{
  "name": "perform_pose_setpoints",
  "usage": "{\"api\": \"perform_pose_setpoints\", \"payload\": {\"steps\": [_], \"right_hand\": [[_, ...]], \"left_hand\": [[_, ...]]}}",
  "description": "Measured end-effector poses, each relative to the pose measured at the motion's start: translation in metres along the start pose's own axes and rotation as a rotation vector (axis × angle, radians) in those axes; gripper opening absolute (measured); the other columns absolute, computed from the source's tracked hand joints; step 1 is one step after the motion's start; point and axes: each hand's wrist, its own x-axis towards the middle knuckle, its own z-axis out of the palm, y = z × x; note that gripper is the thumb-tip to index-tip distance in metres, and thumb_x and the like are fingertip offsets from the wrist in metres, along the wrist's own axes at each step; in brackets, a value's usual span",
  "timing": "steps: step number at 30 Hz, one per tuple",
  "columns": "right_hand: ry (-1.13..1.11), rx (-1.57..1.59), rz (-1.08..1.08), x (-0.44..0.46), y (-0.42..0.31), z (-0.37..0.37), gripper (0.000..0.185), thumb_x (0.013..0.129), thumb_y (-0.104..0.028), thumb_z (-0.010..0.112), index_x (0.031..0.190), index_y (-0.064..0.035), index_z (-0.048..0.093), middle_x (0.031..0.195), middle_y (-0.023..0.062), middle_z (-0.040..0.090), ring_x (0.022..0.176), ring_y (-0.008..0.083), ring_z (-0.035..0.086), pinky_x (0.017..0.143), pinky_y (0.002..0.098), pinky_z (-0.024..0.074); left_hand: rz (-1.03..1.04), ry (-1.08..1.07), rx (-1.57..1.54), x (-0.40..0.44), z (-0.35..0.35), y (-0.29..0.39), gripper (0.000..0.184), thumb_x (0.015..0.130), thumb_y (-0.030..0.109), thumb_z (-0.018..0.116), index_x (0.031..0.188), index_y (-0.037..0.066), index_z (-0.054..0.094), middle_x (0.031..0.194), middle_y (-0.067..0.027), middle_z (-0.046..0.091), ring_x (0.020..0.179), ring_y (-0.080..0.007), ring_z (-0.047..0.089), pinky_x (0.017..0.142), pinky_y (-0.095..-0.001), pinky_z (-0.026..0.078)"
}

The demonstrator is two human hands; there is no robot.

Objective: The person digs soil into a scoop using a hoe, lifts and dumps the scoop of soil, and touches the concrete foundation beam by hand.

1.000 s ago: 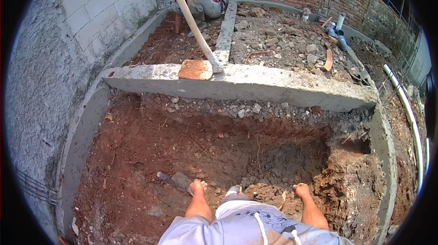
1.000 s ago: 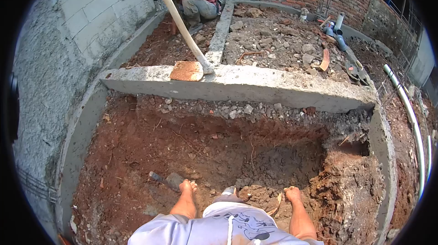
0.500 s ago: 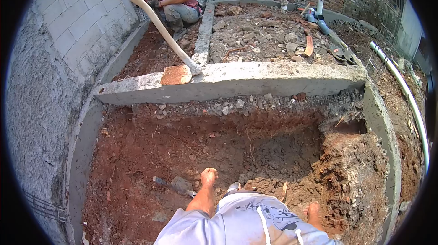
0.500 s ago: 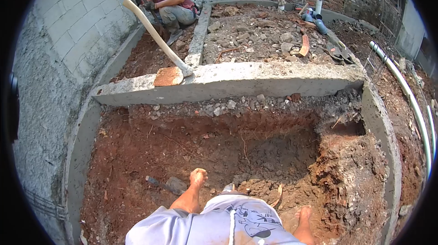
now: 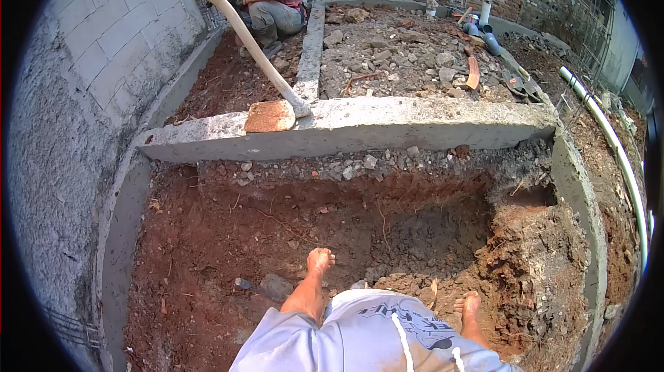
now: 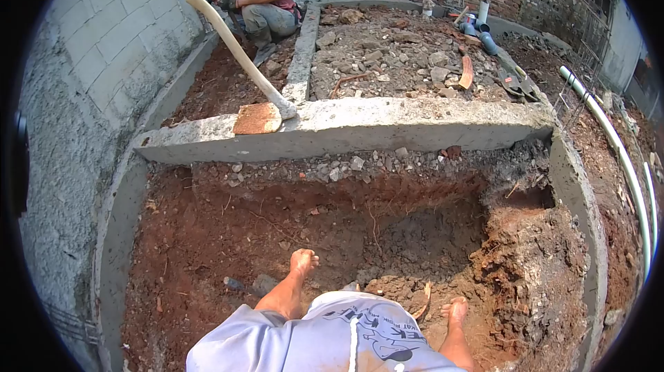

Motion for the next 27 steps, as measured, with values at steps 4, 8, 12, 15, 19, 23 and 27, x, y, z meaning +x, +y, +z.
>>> {"api": "perform_pose_setpoints", "payload": {"steps": [4, 8, 12, 15, 19, 23, 27], "right_hand": [[-0.008, -0.035, 0.084, 0.015, 0.003, -0.004, 0.015, 0.087, -0.016, 0.039, 0.098, -0.0061, 0.044, 0.062, 0.0197, 0.058, 0.042, 0.0284, 0.056, 0.036, 0.0377, 0.0449], [0.053, -0.036, 0.08, 0.023, 0.024, -0.012, 0.018, 0.089, -0.014, 0.038, 0.105, -0.0073, 0.042, 0.063, 0.0196, 0.056, 0.043, 0.0293, 0.056, 0.036, 0.0373, 0.044], [-0.001, -0.14, 0.097, 0.001, 0.016, -0.019, 0.018, 0.092, -0.012, 0.035, 0.107, -0.0072, 0.041, 0.064, 0.0199, 0.059, 0.044, 0.0308, 0.057, 0.038, 0.0391, 0.0465], [-0.03, -0.172, 0.182, 0.001, 0.005, -0.018, 0.018, 0.095, -0.015, 0.04, 0.11, -0.0065, 0.043, 0.065, 0.0213, 0.06, 0.044, 0.0313, 0.058, 0.037, 0.0404, 0.0478], [-0.082, -0.179, 0.239, 0.006, -0.002, -0.018, 0.022, 0.092, -0.011, 0.043, 0.114, -0.0037, 0.043, 0.065, 0.0216, 0.06, 0.044, 0.0312, 0.058, 0.037, 0.0415, 0.0486], [-0.022, -0.264, 0.204, 0.008, -0.01, -0.012, 0.021, 0.089, -0.004, 0.039, 0.108, -0.0017, 0.046, 0.068, 0.0195, 0.06, 0.045, 0.0295, 0.058, 0.038, 0.0402, 0.0485], [-0.06, -0.148, 0.205, 0.031, -0.009, -0.011, 0.016, 0.089, -0.003, 0.036, 0.102, -0.0024, 0.046, 0.066, 0.0167, 0.057, 0.047, 0.0274, 0.057, 0.036, 0.0374, 0.0449]], "left_hand": [[0.045, -0.007, 0.107, -0.006, 0.002, 0.006, 0.015, 0.086, 0.018, 0.056, 0.086, 0.005, 0.063, 0.073, -0.0059, 0.067, 0.061, -0.0152, 0.064, 0.058, -0.0293, 0.049], [0.016, 0.038, 0.143, 0.029, 0.011, -0.038, 0.009, 0.081, 0.013, 0.058, 0.083, 0.006, 0.063, 0.07, -0.0065, 0.066, 0.062, -0.0167, 0.064, 0.058, -0.0305, 0.049], [-0.013, 0.028, 0.164, 0.034, 0.017, -0.066, 0.008, 0.077, 0.013, 0.058, 0.08, 0.007, 0.063, 0.068, -0.0072, 0.065, 0.061, -0.0173, 0.063, 0.058, -0.0317, 0.049], [-0.018, 0.043, 0.273, 0.052, 0.018, -0.095, 0.01, 0.076, 0.017, 0.058, 0.079, 0.009, 0.064, 0.069, -0.0078, 0.066, 0.059, -0.0184, 0.063, 0.059, -0.0334, 0.049], [-0.086, 0.055, 0.265, 0.029, 0.018, -0.086, 0.015, 0.08, 0.023, 0.059, 0.081, 0.009, 0.063, 0.069, -0.0076, 0.067, 0.061, -0.0188, 0.063, 0.061, -0.0345, 0.049], [-0.095, 0.067, 0.214, 0.012, 0.015, -0.072, 0.02, 0.083, 0.029, 0.059, 0.083, 0.009, 0.064, 0.069, -0.0078, 0.067, 0.06, -0.0185, 0.063, 0.061, -0.0339, 0.049], [-0.115, 0.054, 0.131, 0.043, 0.017, -0.106, 0.017, 0.083, 0.025, 0.059, 0.085, 0.01, 0.065, 0.07, -0.0068, 0.067, 0.06, -0.0167, 0.063, 0.06, -0.0318, 0.05]]}}
